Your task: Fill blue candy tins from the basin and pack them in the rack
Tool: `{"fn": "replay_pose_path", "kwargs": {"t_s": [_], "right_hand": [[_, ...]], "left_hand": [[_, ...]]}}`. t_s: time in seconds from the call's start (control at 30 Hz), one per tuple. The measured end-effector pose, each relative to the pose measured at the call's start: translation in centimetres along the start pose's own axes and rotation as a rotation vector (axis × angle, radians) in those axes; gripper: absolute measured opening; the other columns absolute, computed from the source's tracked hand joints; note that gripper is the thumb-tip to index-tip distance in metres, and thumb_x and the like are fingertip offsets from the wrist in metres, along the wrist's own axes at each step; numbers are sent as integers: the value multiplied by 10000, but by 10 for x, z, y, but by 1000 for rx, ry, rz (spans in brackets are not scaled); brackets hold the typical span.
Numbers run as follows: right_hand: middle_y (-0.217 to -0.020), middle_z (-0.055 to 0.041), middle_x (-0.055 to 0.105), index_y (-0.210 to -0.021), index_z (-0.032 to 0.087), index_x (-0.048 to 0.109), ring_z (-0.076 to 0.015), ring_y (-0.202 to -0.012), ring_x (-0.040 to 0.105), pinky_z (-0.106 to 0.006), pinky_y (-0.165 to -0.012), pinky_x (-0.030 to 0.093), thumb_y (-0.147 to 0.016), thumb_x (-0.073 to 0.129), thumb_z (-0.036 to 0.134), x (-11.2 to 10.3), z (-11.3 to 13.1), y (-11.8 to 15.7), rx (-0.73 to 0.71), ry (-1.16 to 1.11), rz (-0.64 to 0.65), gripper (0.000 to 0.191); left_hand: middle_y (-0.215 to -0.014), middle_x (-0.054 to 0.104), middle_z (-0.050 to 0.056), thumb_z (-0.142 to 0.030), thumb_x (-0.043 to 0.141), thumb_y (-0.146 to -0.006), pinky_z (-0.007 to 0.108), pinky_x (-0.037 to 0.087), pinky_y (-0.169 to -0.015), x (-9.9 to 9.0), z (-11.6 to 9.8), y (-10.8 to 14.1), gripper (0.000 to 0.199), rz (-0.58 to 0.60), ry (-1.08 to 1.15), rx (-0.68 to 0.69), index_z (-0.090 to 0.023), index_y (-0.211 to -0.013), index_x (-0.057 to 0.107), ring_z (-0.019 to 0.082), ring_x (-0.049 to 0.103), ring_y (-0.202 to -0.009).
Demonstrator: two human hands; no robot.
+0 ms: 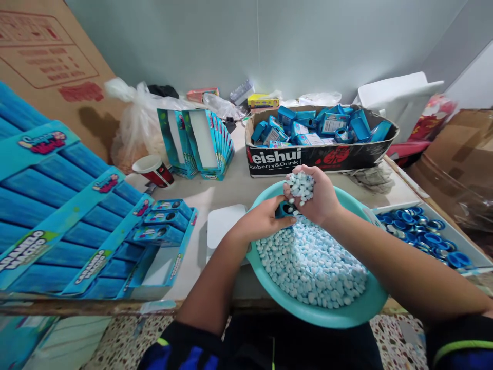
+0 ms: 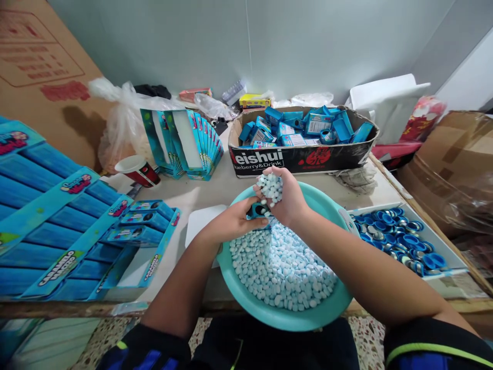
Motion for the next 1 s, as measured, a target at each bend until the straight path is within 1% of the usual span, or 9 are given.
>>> {"fn": "replay_pose_path", "kwargs": {"t_s": [0.13, 0.23, 0.37, 0.5, 0.67, 0.73, 0.87, 0.93, 1.0], "right_hand": [[-734, -15, 609, -757, 221, 577, -197, -774, 648, -328, -670, 532, -761, 637, 362, 9, 3, 3, -9, 21, 63, 154], [-726, -10, 595, -746, 232, 558, -199, -779, 644, -336, -689, 543, -763, 627, 357, 11, 4, 5, -16, 56, 80, 144], [-718, -12, 584, -734, 241, 541, -210, -792, 641, -343, -693, 547, -753, 647, 370, 15, 1, 6, -12, 86, 111, 168], [-711, -14, 575, -712, 234, 527, -212, -792, 638, -352, -707, 551, -774, 658, 373, 17, 0, 7, -11, 71, 132, 200], [-699, -14, 580, -700, 231, 516, -214, -807, 640, -353, -728, 549, -803, 642, 366, 19, 1, 8, -19, 73, 143, 211], [-695, -15, 593, -697, 232, 522, -214, -800, 641, -358, -741, 551, -801, 641, 370, 21, 0, 8, -18, 85, 157, 210], [-690, -13, 627, -700, 235, 552, -207, -777, 644, -358, -761, 552, -803, 643, 383, 22, 2, 9, -45, 122, 178, 201], [-679, -9, 632, -692, 233, 570, -197, -757, 644, -346, -765, 546, -806, 642, 389, 24, 4, 10, -78, 137, 198, 206], [-669, -7, 636, -682, 230, 589, -188, -733, 642, -335, -764, 540, -804, 648, 400, 26, 5, 11, -98, 158, 215, 217]], "left_hand": [[-1444, 616, 99, -438, 672, -908, 492, 463, -1135, 1, 0, 0, 510, 5, -4, -21, -214, -1355, 573, 344, 566, -1341], [-1445, 615, 105, -446, 660, -914, 491, 443, -1156, -2, -3, 0, 535, -17, -18, -18, -191, -1374, 560, 349, 549, -1362], [-1463, 605, 79, -408, 659, -909, 475, 424, -1173, -3, -4, 0, 544, -26, -19, -13, -191, -1396, 549, 350, 524, -1394], [-1477, 587, 94, -388, 665, -899, 460, 422, -1179, -3, -4, 0, 574, -20, -41, -24, -177, -1417, 535, 357, 522, -1395], [-1467, 590, 91, -400, 661, -905, 456, 409, -1191, -3, -5, 0, 539, -16, -57, -31, -192, -1390, 550, 337, 535, -1378], [-1456, 595, 80, -395, 660, -899, 464, 421, -1174, -3, -5, 1, 520, -24, -60, -33, -195, -1369, 563, 348, 542, -1365], [-1361, 644, 69, -436, 682, -869, 479, 459, -1129, -5, -1, 1, 487, -52, -78, -57, -211, -1294, 605, 365, 575, -1310], [-1336, 656, 76, -445, 687, -861, 483, 474, -1111, -6, 0, 1, 509, -60, -85, -68, -202, -1301, 606, 372, 582, -1298], [-1361, 647, 84, -450, 679, -866, 482, 477, -1109, -6, 2, 1, 539, -61, -84, -72, -195, -1333, 596, 379, 583, -1306]]}}
Point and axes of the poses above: each hand's wrist, its own y-axis away from the middle knuckle, its own x-axis out of the palm, z = x × y, the point moved 10 cm from there along -y, towards the middle knuckle
